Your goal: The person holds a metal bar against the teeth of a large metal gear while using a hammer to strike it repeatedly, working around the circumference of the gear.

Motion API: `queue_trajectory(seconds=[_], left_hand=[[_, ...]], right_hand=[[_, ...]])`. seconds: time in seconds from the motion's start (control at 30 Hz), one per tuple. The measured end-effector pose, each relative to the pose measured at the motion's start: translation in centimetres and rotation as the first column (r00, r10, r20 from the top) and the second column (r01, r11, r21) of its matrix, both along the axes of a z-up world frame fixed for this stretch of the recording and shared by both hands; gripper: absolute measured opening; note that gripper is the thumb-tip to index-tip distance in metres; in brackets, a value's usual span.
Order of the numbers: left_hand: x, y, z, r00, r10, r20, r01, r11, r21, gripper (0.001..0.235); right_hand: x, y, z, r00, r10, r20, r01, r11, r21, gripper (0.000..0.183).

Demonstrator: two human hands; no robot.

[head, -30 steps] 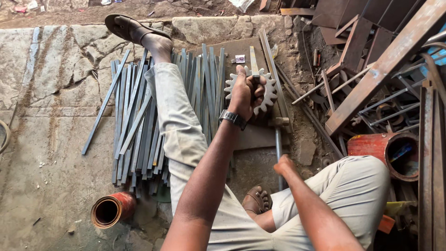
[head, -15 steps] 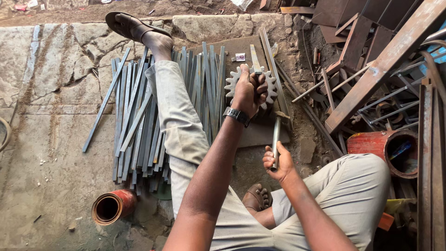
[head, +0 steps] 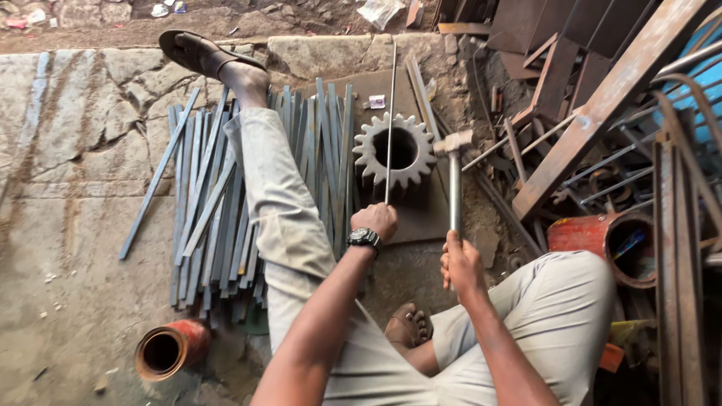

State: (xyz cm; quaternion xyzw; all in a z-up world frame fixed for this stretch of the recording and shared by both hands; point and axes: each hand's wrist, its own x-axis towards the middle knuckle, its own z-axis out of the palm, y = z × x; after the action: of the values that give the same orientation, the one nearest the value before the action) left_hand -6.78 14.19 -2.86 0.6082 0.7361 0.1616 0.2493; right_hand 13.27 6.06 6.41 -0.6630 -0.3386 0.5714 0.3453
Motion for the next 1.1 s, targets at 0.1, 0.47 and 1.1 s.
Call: queue_trajectory(seconds=[0.1, 0.47, 1.1], left_hand=[[0.0, 2.0, -0.7, 0.991, -0.061, -0.121, 0.057, 0.998, -0.036, 0.039], [-0.9, 5.5, -0.2, 0.991, -0.081, -0.111, 0.077, 0.996, -0.041, 0.035], [0.2, -3.6, 0.4, 0.985, -0.146, -0.095, 0.143, 0.989, -0.031, 0.037]], right_hand=[[0.6, -0.9, 2.5, 0.996, 0.083, 0.021, -0.086, 0.972, 0.218, 0.046], [1.1, 3.1, -1.8, 0.873, 0.054, 0.485, -0.387, 0.683, 0.620, 0.050], [-0.3, 3.9, 1.0, 0.889, -0.087, 0.449, -0.303, 0.624, 0.720, 0.050]])
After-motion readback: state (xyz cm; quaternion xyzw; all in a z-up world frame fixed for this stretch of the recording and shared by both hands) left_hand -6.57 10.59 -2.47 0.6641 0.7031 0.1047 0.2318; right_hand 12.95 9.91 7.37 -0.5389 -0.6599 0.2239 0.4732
